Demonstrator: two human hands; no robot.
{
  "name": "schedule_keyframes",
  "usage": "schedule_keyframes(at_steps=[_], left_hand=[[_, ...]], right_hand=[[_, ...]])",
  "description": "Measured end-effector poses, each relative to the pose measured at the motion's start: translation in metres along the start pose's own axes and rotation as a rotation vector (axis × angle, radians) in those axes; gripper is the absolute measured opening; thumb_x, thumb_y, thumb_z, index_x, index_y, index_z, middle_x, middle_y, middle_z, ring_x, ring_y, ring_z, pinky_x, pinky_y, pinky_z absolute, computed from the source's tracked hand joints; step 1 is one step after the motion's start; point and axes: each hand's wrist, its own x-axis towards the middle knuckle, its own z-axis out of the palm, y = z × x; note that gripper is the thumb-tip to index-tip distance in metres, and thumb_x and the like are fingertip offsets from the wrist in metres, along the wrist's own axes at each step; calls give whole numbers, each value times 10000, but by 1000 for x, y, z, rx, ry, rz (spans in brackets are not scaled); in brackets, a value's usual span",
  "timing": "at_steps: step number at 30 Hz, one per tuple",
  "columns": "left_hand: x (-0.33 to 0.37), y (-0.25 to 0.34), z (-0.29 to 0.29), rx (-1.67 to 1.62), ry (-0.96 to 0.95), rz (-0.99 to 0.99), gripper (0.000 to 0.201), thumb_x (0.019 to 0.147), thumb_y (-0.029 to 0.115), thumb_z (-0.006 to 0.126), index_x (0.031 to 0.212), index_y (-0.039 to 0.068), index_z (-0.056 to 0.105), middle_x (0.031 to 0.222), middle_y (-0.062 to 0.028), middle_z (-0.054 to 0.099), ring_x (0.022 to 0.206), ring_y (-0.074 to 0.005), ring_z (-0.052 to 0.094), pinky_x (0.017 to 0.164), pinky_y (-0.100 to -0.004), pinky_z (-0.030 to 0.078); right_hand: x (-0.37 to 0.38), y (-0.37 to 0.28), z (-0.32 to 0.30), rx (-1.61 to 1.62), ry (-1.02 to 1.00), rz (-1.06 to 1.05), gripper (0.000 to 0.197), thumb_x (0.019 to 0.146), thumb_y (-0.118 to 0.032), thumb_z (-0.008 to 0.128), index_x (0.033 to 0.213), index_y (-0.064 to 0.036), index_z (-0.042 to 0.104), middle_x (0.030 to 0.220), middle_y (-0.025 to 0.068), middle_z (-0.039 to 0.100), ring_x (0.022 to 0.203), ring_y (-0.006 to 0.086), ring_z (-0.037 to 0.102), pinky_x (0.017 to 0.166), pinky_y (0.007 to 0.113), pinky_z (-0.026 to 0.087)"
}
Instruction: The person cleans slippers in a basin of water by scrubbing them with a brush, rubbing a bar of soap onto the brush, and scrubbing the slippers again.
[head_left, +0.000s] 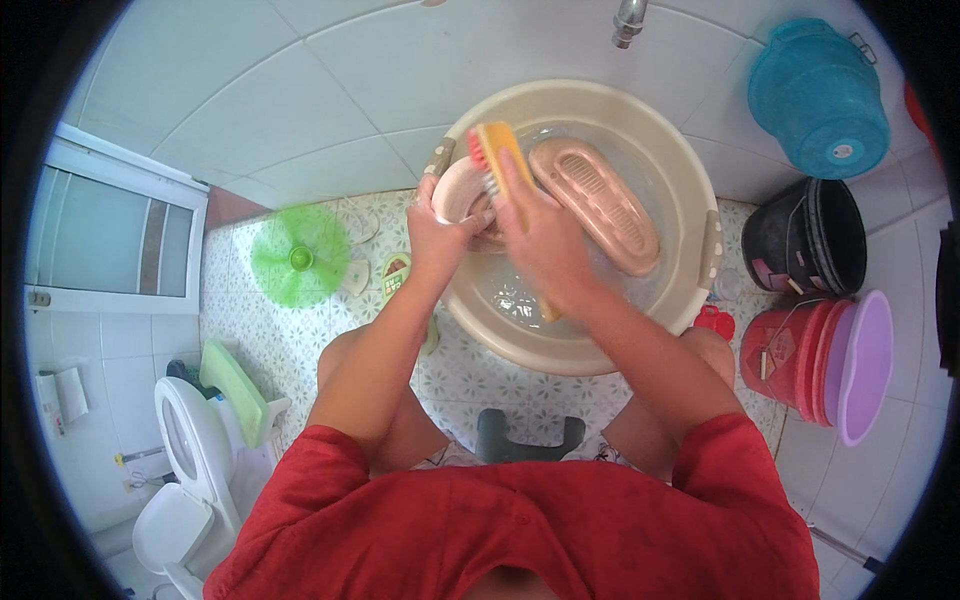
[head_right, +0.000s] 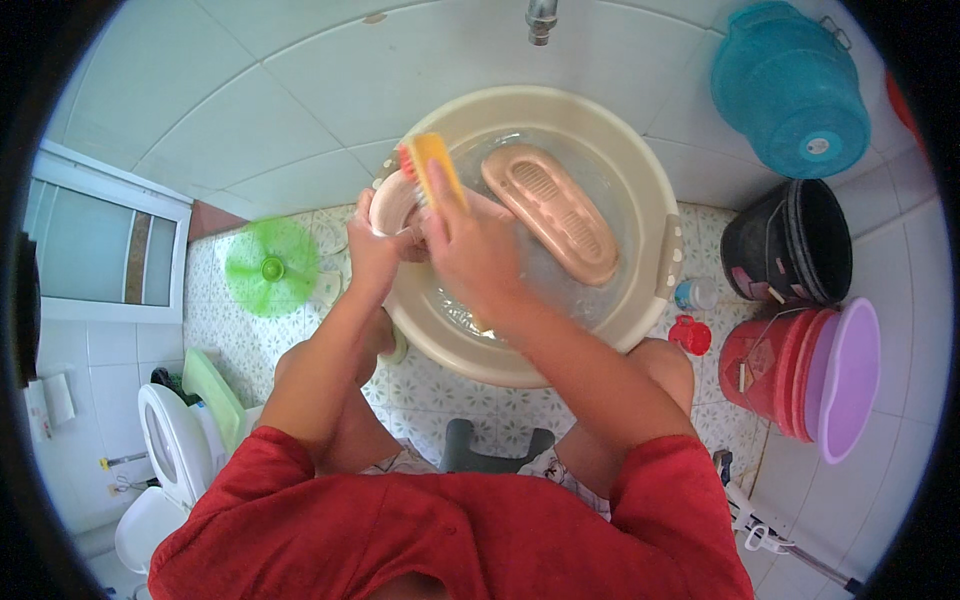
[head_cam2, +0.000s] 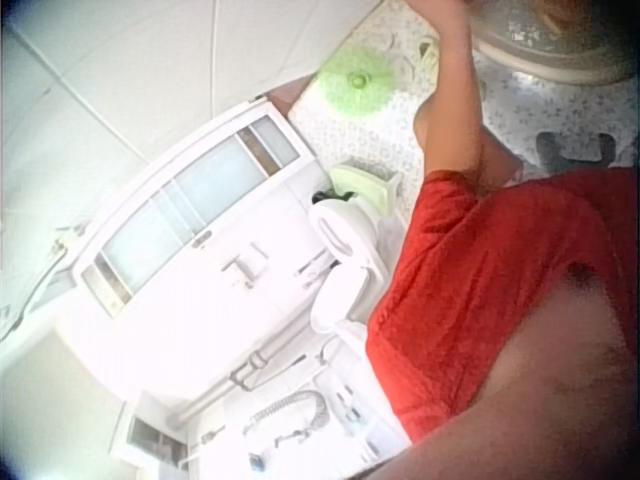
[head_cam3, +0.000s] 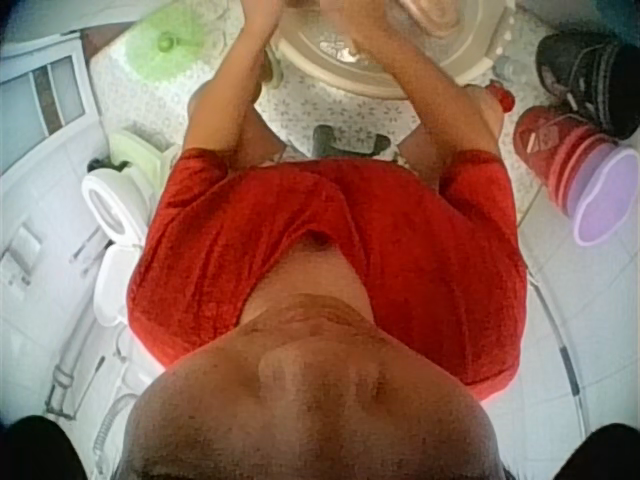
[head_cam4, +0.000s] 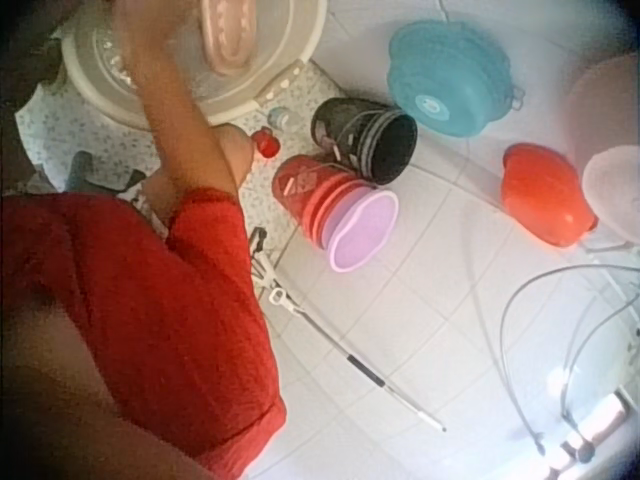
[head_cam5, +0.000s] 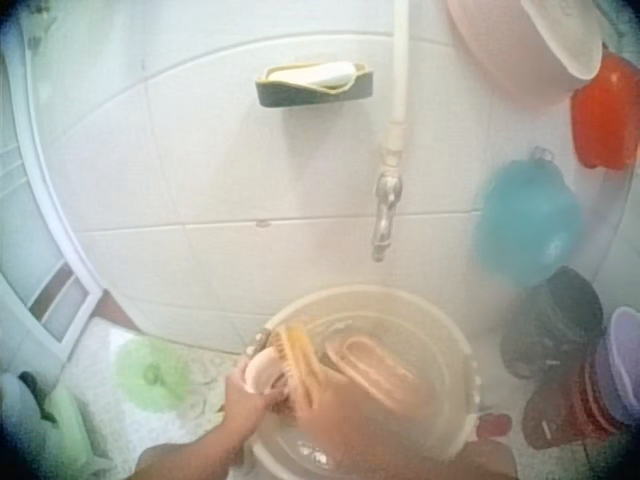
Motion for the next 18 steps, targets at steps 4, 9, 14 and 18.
schedule_keyframes(at_steps=[4, 9, 14, 18], left_hand=[[0, -8, 3, 119, 72, 221, 433, 654, 77, 781, 1045, 6, 609, 888, -129, 678, 812, -174, 649, 693, -324, 518], [-2, -7, 5, -80, 79, -166, 342, 662, 7, 756, 991, -1, 665, 844, -83, 692, 789, -161, 645, 725, -295, 501], [-7, -4, 18, -96, 105, -69, 349, 634, -20, 776, 964, -20, 663, 870, -76, 693, 800, -145, 638, 728, -281, 500], [-6, -8, 9, -81, 128, -70, 322, 646, -43, 728, 961, -29, 660, 868, -73, 692, 802, -158, 642, 725, -285, 503]], right_hand=[[-18, -19, 3, -63, -43, 19, 565, 939, -291, 474, 1471, -259, 286, 809, 229, 633, 700, 384, 627, 649, 464, 496], [-14, -25, -2, -131, -200, 13, 567, 941, -295, 476, 1471, -261, 278, 825, 241, 635, 699, 408, 618, 656, 488, 493], [10, 49, 6, -4, 50, 119, 552, 948, -325, 433, 1470, -243, 272, 793, 225, 646, 682, 427, 614, 660, 511, 486], [-7, -6, -3, -33, -157, 217, 555, 961, -333, 434, 1480, -270, 249, 757, 222, 634, 714, 428, 614, 687, 486, 486]])
